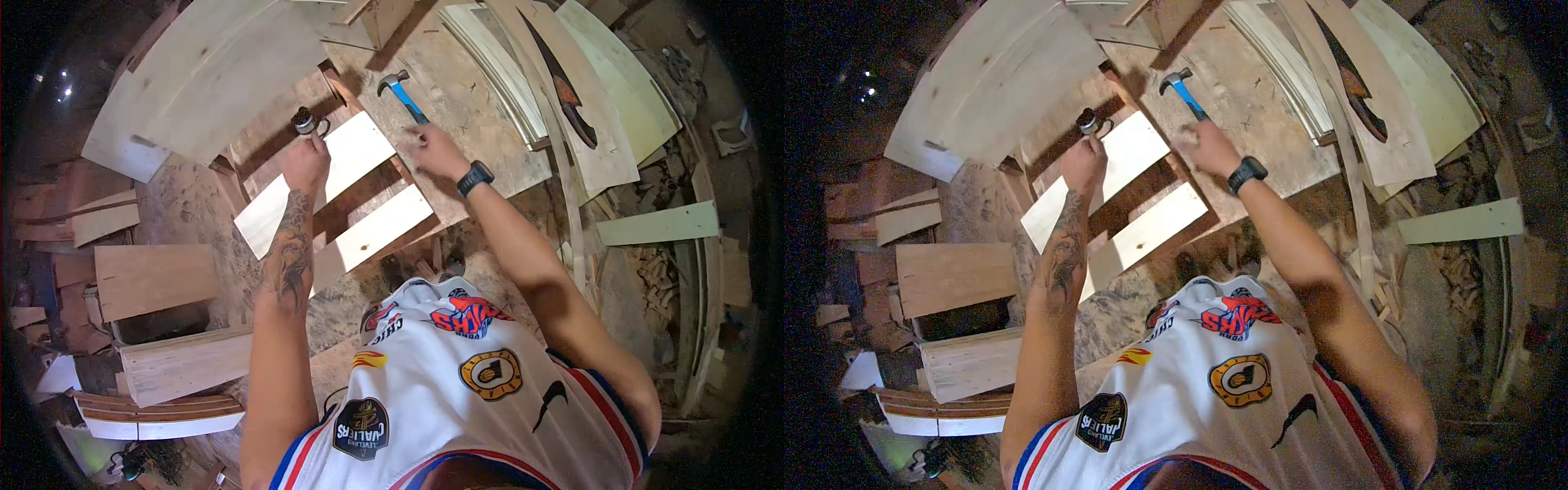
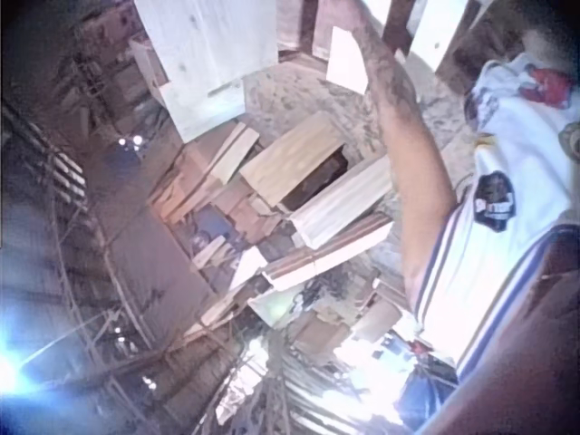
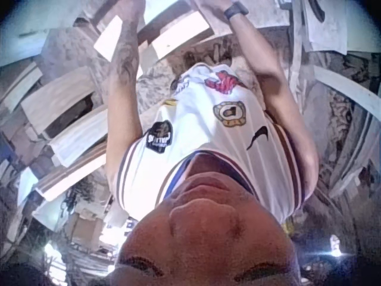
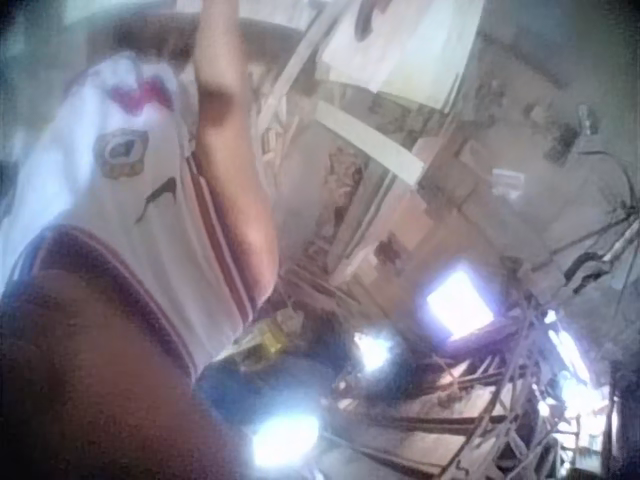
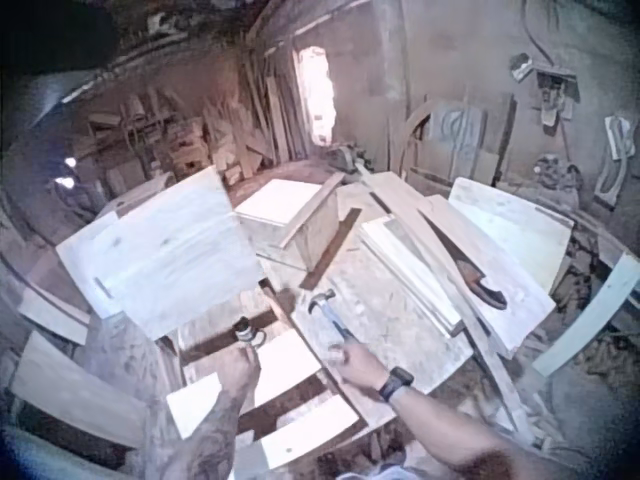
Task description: The recorder uses a handsaw, hammer, and miter saw to build a wooden stool or chair frame.
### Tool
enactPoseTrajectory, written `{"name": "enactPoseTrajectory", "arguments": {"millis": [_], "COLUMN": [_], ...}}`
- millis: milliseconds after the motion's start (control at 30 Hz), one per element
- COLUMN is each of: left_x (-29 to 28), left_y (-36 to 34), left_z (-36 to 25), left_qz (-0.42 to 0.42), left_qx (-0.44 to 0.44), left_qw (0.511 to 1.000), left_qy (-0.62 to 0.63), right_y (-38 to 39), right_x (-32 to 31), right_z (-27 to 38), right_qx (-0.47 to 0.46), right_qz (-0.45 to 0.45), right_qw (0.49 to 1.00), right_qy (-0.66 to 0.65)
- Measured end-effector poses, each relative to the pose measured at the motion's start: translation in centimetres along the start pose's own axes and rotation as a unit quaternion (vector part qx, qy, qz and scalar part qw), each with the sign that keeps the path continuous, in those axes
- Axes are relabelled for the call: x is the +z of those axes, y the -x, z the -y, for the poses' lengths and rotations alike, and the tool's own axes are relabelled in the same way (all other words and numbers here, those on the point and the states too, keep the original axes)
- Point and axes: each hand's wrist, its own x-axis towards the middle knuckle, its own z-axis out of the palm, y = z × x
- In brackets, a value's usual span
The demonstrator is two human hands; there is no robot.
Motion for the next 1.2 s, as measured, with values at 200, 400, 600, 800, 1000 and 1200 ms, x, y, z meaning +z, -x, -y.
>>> {"name": "enactPoseTrajectory", "arguments": {"millis": [200,400,600,800,1000,1200], "left_x": [1.7,2.2,1.3,2.6,2.8,3.8], "left_y": [0.1,-0.4,0.1,0.8,3.2,2.2], "left_z": [-2.2,-4.8,-5.3,-5.2,-9.1,-10.8], "left_qz": [-0.031,0.021,0.063,-0.044,0.001,0.023], "left_qx": [0.007,0.009,-0.034,0.058,0.236,0.291], "left_qw": [0.999,1.0,0.997,0.997,0.941,0.932], "left_qy": [-0.006,-0.007,-0.042,0.037,0.242,0.216], "right_y": [-4.6,-6.0,2.3,11.4,11.0,7.9], "right_x": [-1.1,-6.0,-11.5,-8.9,-6.8,-6.7], "right_z": [-4.8,-3.9,-2.2,-7.8,-10.2,-10.2], "right_qx": [0.004,0.114,0.037,0.072,0.067,0.016], "right_qz": [-0.076,-0.089,-0.145,-0.251,-0.27,-0.283], "right_qw": [0.927,0.943,0.959,0.959,0.96,0.959], "right_qy": [0.368,0.299,0.241,0.114,0.032,-0.018]}}
